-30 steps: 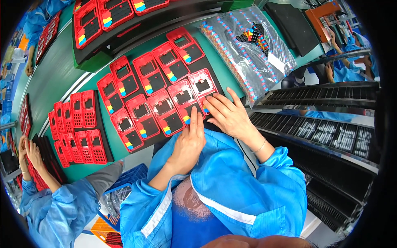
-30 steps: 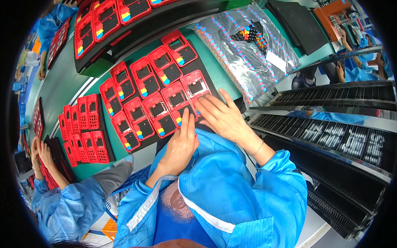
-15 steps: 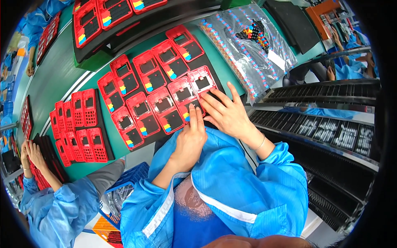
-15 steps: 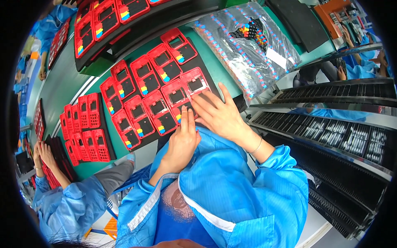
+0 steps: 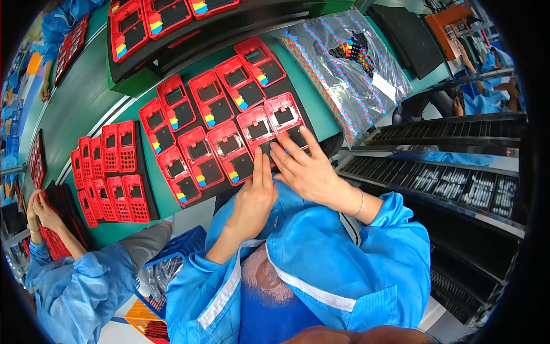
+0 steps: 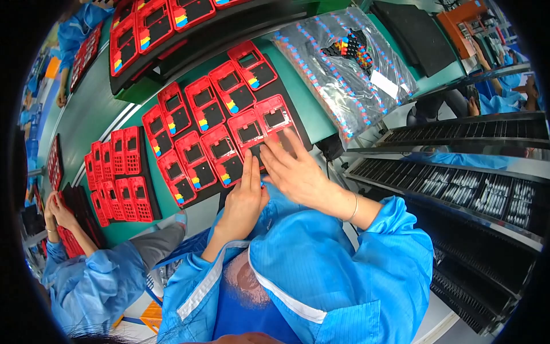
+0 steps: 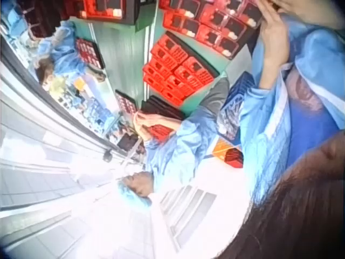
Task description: The person inserts phone keypads into phone front cases on a tray by hand, presses them into place, and stacks the tray onto the conveyor belt. The person then retrieves a bag of keypads from a basket and installs keypads into another tray of phone cases.
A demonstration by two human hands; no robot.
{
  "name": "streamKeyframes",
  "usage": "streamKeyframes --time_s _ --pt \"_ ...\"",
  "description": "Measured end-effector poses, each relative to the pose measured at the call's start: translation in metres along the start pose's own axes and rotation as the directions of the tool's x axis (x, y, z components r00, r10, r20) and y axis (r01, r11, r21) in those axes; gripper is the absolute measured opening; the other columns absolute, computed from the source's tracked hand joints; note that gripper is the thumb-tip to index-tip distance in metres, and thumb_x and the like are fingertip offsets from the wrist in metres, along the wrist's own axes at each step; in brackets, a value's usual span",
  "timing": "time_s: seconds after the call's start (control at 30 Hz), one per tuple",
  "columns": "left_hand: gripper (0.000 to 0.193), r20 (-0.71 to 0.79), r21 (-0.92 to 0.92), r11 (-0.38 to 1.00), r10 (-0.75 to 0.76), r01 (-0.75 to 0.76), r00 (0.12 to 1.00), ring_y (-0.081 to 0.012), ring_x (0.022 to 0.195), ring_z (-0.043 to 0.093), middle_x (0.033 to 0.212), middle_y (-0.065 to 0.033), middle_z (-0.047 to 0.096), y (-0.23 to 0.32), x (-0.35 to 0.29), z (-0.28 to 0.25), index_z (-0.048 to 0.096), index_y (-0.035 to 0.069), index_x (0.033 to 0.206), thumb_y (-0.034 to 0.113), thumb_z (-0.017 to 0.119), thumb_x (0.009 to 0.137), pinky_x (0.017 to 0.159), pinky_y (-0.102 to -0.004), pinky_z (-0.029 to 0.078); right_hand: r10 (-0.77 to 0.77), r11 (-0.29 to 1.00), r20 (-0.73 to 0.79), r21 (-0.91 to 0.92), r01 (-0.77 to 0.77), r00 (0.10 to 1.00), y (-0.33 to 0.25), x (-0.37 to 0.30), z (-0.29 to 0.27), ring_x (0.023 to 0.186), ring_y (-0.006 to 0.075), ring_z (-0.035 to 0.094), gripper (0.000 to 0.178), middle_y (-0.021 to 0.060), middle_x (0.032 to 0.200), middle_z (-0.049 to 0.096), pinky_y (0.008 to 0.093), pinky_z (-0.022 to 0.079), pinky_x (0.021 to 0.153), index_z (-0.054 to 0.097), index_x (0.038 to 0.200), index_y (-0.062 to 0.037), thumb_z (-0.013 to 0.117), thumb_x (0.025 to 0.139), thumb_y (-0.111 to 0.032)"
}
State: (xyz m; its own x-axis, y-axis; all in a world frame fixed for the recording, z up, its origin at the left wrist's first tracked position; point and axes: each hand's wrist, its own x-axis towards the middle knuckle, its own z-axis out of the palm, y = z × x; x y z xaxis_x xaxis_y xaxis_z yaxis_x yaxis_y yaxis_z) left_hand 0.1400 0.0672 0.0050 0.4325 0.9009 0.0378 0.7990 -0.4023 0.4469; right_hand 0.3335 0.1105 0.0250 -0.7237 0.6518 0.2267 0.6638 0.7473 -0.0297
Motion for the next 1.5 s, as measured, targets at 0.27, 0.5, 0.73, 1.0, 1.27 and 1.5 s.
streamKeyframes --time_s 0.27,0.5,0.73,1.0,1.27,1.5 --pt "0.068 0.044 -0.037 0.999 -0.014 0.016 0.999 -0.0345 0.083 0.075 0.16 -0.0361 0.029 -0.002 0.0 -0.001 0.04 -0.017 0.145 0.011 0.067 0.089 0.07 -0.0394 0.062 0.214 0.951 -0.03 0.235 -0.201 0.976 -0.002 -0.008 -0.003 0.147 0.0368 0.042 0.058 0.0136 0.146 0.057 0.0628 0.022 0.123 0.064 0.135 -0.0033 0.077 0.087 -0.033" --pt "0.068 0.018 -0.107 0.994 0.003 -0.001 1.0 -0.0363 0.084 0.074 0.162 -0.034 0.027 -0.002 -0.003 0.001 0.04 -0.017 0.146 0.009 0.068 0.089 0.072 -0.041 0.062 0.288 0.919 0.031 0.272 -0.285 0.957 0.018 -0.013 0.008 0.141 0.0348 0.047 0.065 0.0132 0.147 0.055 0.0557 0.028 0.123 0.057 0.143 -0.0042 0.075 0.088 -0.033" --pt "0.072 -0.096 -0.154 0.988 0.017 -0.032 0.995 -0.0389 0.09 0.074 0.16 -0.0378 0.027 -0.003 -0.007 -0.003 0.037 -0.015 0.148 0.007 0.069 0.087 0.072 -0.0405 0.063 0.257 0.944 0.076 0.191 -0.267 0.963 0.017 -0.022 0.002 0.147 0.028 0.042 0.063 0.0077 0.154 0.052 0.0615 0.017 0.125 0.06 0.143 -0.0065 0.075 0.088 -0.034" --pt "0.076 -0.032 0.249 0.967 -0.045 0.051 0.998 -0.022 0.066 0.069 0.159 -0.0386 0.03 -0.018 -0.027 -0.001 0.04 -0.015 0.148 0.014 0.067 0.084 0.057 -0.0288 0.059 0.245 0.953 -0.119 0.215 -0.216 0.962 0.06 0.028 -0.018 0.138 0.0335 0.052 0.045 0.0146 0.142 0.061 0.0532 0.032 0.12 0.065 0.134 -0.0051 0.07 0.095 -0.028" --pt "0.076 -0.02 0.266 0.96 -0.089 0.091 0.996 -0.0214 0.064 0.069 0.16 -0.0382 0.029 -0.011 -0.019 -0.004 0.041 -0.014 0.149 0.014 0.067 0.083 0.056 -0.0292 0.059 0.209 0.978 -0.128 0.033 -0.206 0.97 0.1 0.106 0.032 0.139 0.0323 0.052 0.046 0.016 0.143 0.061 0.0556 0.026 0.123 0.064 0.135 -0.0017 0.062 0.101 -0.033" --pt "0.078 -0.006 0.299 0.952 -0.07 0.068 0.998 -0.0194 0.055 0.063 0.16 -0.0366 0.031 -0.012 -0.016 -0.003 0.041 -0.013 0.15 0.009 0.065 0.08 0.053 -0.0293 0.056 0.142 0.99 -0.098 -0.005 -0.143 0.985 0.099 0.107 0.026 0.135 0.0306 0.054 0.046 0.0128 0.139 0.064 0.0495 0.036 0.118 0.065 0.133 -0.0022 0.063 0.1 -0.034"
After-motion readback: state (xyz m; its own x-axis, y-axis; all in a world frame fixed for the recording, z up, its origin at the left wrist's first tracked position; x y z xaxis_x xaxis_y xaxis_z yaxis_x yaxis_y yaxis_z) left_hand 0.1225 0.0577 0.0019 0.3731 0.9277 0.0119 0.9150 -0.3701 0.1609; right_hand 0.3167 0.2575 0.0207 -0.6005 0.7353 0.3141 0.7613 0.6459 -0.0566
